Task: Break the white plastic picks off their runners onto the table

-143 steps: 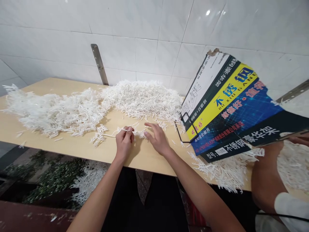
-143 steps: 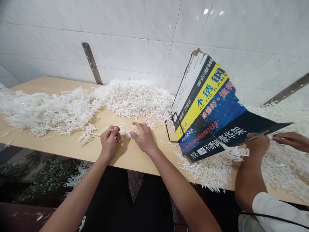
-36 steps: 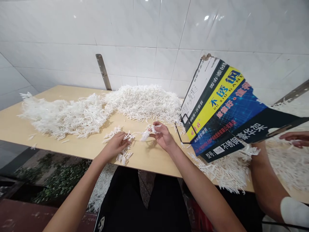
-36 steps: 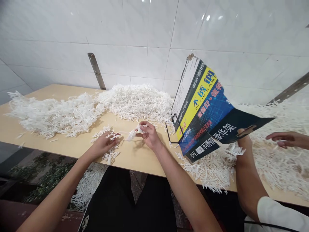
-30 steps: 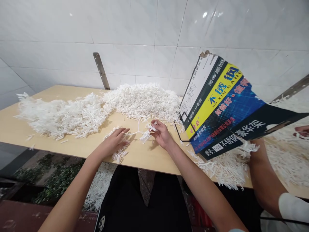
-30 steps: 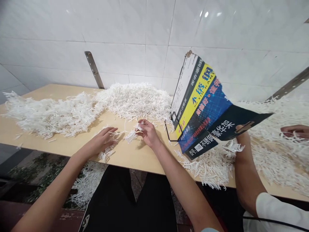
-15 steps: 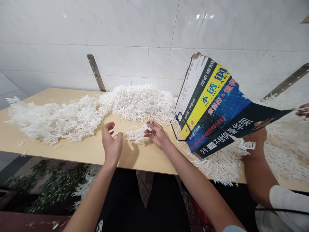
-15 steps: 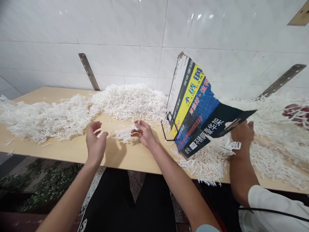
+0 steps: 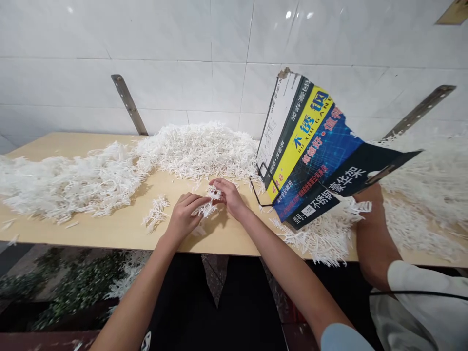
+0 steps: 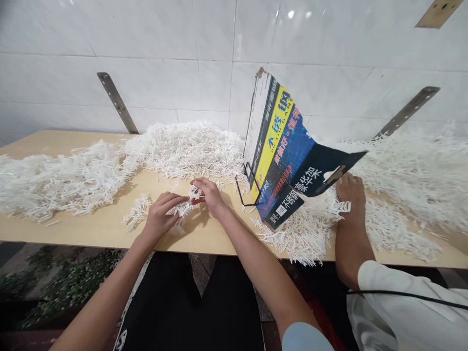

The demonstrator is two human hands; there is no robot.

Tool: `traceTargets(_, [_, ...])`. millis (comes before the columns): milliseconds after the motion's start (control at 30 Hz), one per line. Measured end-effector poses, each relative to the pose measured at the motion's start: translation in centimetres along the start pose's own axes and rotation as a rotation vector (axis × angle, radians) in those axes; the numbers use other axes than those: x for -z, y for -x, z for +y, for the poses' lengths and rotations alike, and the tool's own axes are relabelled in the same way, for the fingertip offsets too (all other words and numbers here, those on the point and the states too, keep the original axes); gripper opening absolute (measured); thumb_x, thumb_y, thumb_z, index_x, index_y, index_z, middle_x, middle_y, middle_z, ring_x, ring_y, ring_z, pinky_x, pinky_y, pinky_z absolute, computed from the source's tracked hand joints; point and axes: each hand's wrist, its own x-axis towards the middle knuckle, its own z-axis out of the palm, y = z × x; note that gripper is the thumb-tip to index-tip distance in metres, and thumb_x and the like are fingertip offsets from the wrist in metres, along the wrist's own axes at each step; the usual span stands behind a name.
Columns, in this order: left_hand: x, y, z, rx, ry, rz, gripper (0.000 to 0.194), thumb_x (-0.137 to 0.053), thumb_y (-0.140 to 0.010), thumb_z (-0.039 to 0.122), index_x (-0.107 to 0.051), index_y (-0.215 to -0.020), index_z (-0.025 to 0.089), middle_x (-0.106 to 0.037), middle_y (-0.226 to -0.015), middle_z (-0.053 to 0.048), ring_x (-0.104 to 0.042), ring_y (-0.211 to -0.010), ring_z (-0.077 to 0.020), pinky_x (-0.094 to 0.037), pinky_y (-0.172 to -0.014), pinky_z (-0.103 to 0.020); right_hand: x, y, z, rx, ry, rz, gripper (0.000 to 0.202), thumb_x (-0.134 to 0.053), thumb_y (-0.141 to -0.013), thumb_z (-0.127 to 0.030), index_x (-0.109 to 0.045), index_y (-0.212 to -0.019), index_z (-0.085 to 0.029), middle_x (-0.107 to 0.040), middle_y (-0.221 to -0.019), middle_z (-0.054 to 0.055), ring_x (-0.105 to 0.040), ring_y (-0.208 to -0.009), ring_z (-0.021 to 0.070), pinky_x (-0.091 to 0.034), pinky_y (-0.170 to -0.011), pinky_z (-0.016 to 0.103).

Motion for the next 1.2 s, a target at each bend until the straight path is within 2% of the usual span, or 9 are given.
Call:
traceTargets(167, [-1.2, -0.2, 0.4, 0.237, 0.064, -0.071, 0.018, -0.055, -0.088, 0.016, -0.070, -0.097, 0.018, -0.062, -0.087, -0.003, -0.057, -0.077, -0.0181, -0.044, -0.073, -0.032, -0.1, 0.6, 0.3, 0.335, 0.484, 0.142, 0.024, -0.056, -0.095, -0.043, -0.067, -0.105, -0.024, -0.069, -0.096, 0.003, -0.067, -0.085, 0.0175, -0.053, -0.065, 0.025])
traceTargets(233, [-1.4, -0.3, 0.4, 0.337, 0.119, -0.054, 0.014, -0.055, -0.091, 0.020, -0.066, -0.082, 0.018, -0.054, -0.076, 0.000, -0.052, -0.069, -0.0156, -0.040, -0.067, -0.029, 0.0, 1.3, 0.1, 0.492, 0.625, 0.084, 0.024, -0.054, -0.098, -0.040, -0.067, -0.109, -0.024, -0.071, -0.102, 0.004, -0.067, -0.097, 0.0194, -0.053, -0.074, 0.028])
traceTargets(333, [-1.4, -0.2, 0.3, 0.435, 0.172, -0.027, 0.019, -0.058, -0.093, 0.026, -0.061, -0.076, 0.019, -0.048, -0.069, 0.003, -0.045, -0.062, -0.0135, -0.035, -0.062, -0.028, -0.3, 2.3, 0.0, 0.576, 0.746, -0.103, 0.024, -0.062, -0.094, -0.040, -0.067, -0.111, -0.023, -0.072, -0.105, 0.005, -0.068, -0.099, 0.0214, -0.053, -0.083, 0.032])
traceTargets(400, [-1.3, -0.1, 0.2, 0.457, 0.184, -0.028, 0.017, -0.059, -0.093, 0.028, -0.061, -0.079, 0.019, -0.050, -0.069, 0.003, -0.046, -0.062, -0.0132, -0.035, -0.061, -0.027, -0.5, 2.5, 0.3, 0.570, 0.784, -0.150, 0.025, -0.069, -0.089, -0.039, -0.069, -0.109, -0.023, -0.073, -0.107, 0.005, -0.068, -0.100, 0.0224, -0.053, -0.084, 0.033])
traceTargets(567, [-1.1, -0.2, 0.3, 0.480, 0.177, -0.024, 0.023, -0.053, -0.099, 0.035, -0.065, -0.090, 0.019, -0.058, -0.081, 0.000, -0.050, -0.066, -0.0135, -0.039, -0.065, -0.027, -0.1, 1.2, 1.6, 0.393, 0.564, -0.012, 0.018, -0.071, -0.085, -0.033, -0.073, -0.100, -0.022, -0.075, -0.103, 0.006, -0.069, -0.099, 0.0220, -0.056, -0.076, 0.030])
traceTargets(667, [-1.3, -0.4, 0.0, 0.496, 0.211, -0.106, 0.026, -0.057, -0.097, 0.040, -0.068, -0.107, 0.018, -0.066, -0.093, -0.003, -0.052, -0.066, -0.0132, -0.041, -0.066, -0.027, 0.8, 0.1, 1.9, 0.337, 0.463, 0.034, 0.018, -0.073, -0.081, -0.032, -0.073, -0.094, -0.021, -0.075, -0.099, 0.006, -0.070, -0.094, 0.0213, -0.056, -0.079, 0.031])
traceTargets(767, [-1.5, -0.2, -0.5, 0.567, 0.212, -0.200, 0.036, -0.064, -0.091, 0.041, -0.069, -0.118, 0.018, -0.061, -0.071, 0.002, -0.049, -0.059, -0.0138, -0.036, -0.061, -0.027, 1.3, -0.3, 1.7, 0.314, 0.456, 0.063, 0.017, -0.073, -0.080, -0.035, -0.073, -0.090, -0.020, -0.074, -0.092, 0.004, -0.068, -0.082, 0.0188, -0.055, -0.073, 0.030])
traceTargets(967, [-1.0, 0.1, -0.6, 0.629, 0.317, -0.213, 0.029, -0.059, -0.093, 0.041, -0.066, -0.079, 0.017, -0.049, -0.059, 0.004, -0.044, -0.058, -0.0125, -0.030, -0.058, -0.026, 1.7, 0.1, 1.5, 0.284, 0.611, 0.048, 0.022, -0.072, -0.084, -0.041, -0.075, -0.084, -0.020, -0.067, -0.068, 0.001, -0.059, -0.062, 0.0155, -0.044, -0.055, 0.025])
traceTargets(1200, [-1.8, -0.9, -0.2, 0.585, 0.383, -0.270, 0.028, -0.054, -0.091, 0.034, -0.059, -0.070, 0.017, -0.045, -0.058, 0.004, -0.041, -0.059, -0.0116, -0.029, -0.059, -0.026, 1.8, 0.9, 2.2, 0.375, 0.606, 0.315, 0.027, -0.068, -0.086, -0.039, -0.070, -0.069, -0.019, -0.058, -0.054, -0.002, -0.051, -0.052, 0.0136, -0.040, -0.055, 0.027])
